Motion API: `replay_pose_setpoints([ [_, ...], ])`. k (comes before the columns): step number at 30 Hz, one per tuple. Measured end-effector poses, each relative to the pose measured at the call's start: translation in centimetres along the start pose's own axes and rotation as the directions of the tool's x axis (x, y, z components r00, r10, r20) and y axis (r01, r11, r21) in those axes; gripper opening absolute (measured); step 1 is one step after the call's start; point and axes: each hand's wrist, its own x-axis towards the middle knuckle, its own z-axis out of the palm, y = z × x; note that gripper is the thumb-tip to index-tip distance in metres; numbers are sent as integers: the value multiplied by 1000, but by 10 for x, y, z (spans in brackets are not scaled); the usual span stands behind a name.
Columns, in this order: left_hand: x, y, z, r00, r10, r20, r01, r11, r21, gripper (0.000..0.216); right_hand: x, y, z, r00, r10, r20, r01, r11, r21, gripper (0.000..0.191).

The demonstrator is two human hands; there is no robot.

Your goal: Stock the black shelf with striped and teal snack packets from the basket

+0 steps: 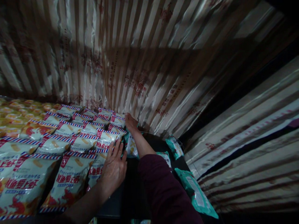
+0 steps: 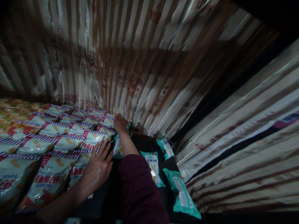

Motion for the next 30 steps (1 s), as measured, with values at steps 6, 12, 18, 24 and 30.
replay_pose_setpoints([
  [6,-1,8,-3,999,22,27,-20,997,-81,41,-29,40,-28,972,90,-218,-62,989,133,50],
  [12,-11,23,22,995,56,85,-41,985,-166,51,-82,77,-27,910,301,-286,-223,935,274,58],
  [18,-17,18,41,997,21,74,-4,975,-221,57,-107,79,7,925,329,-191,-221,873,436,57],
  [24,-15,17,38,997,22,68,-7,977,-213,56,-107,72,17,925,322,-200,-217,883,417,55],
  [30,-15,18,41,998,4,62,8,982,-186,55,-103,68,16,929,348,-123,-281,883,377,57],
])
